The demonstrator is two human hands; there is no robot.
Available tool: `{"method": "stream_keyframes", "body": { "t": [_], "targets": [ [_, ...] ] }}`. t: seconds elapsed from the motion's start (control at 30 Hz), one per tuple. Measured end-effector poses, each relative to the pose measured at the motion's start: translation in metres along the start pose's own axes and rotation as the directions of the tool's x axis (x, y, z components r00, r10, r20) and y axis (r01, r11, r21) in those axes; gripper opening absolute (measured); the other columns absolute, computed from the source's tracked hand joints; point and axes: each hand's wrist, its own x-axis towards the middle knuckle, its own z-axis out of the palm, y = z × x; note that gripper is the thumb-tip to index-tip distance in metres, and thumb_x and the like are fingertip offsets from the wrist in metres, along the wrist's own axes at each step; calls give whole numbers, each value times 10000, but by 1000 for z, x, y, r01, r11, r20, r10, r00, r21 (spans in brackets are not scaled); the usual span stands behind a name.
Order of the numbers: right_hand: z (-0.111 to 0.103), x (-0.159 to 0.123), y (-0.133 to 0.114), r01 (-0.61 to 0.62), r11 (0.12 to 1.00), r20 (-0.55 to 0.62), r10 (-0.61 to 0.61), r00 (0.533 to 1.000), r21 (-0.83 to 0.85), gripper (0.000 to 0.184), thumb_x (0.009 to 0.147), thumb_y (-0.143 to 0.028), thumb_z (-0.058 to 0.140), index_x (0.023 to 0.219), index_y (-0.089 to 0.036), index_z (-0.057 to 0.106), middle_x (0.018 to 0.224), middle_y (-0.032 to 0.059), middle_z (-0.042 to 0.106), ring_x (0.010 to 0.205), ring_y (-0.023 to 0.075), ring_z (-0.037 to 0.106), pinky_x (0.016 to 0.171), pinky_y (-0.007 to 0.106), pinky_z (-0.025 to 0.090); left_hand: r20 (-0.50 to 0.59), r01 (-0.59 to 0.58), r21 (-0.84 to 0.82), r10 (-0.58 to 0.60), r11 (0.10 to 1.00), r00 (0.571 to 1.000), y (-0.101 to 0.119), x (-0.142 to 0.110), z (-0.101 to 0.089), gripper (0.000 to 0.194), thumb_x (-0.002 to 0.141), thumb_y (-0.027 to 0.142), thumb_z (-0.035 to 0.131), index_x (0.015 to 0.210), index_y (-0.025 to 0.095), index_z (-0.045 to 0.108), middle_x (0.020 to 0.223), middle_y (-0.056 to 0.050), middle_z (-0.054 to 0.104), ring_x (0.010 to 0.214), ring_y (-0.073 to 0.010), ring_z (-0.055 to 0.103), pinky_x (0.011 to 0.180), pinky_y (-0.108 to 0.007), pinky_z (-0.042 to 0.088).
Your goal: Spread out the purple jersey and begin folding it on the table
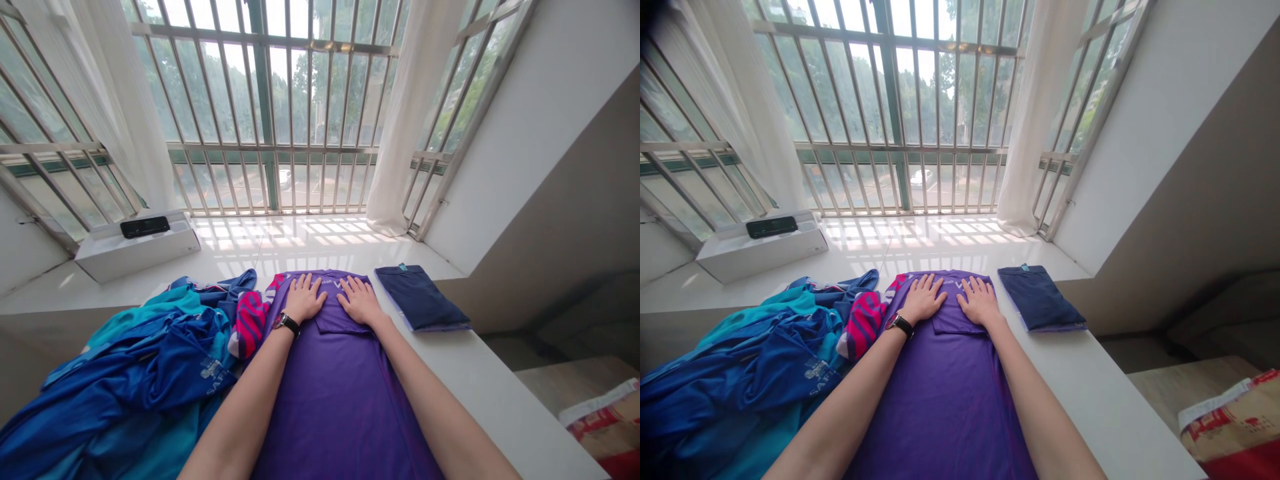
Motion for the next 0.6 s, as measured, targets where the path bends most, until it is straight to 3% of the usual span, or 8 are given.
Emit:
{"method": "stream_keyframes", "body": {
  "t": [0.27,0.4,0.5,0.6],
  "targets": [
    [8,23,14,33,993,-74,-24,997,118,615,932,-528,436,1472,-233,444,1582,110,353,1469,317,262,1190,554,136,-12,-20,-23,19,1000,1000,-4,17,3,635,969,585,328,1498,241,400,1596,-115,320,1485,-318,226,1194,-545,133],
    [0,25,16,78,982,-151,-51,987,174,578,926,-472,464,1431,-192,492,1542,129,418,1430,283,349,1189,485,228,-45,-26,3,27,1000,999,-6,20,6,629,972,586,323,1495,245,397,1585,-117,342,1476,-310,246,1189,-540,144],
    [-14,12,21,83,972,-258,-25,966,220,531,983,-382,310,1415,-134,493,1517,153,438,1412,234,380,1176,425,297,-65,-32,2,32,999,997,-5,19,6,643,979,571,332,1520,224,347,1574,-148,351,1468,-310,262,1182,-539,162],
    [-30,-28,30,180,941,-337,-76,938,287,465,983,-340,304,1312,-182,591,1394,125,568,1328,238,489,1142,441,370,-87,-45,-7,44,999,995,-5,18,6,654,985,559,346,1536,208,303,1570,-166,346,1465,-320,261,1171,-541,188]
  ]
}}
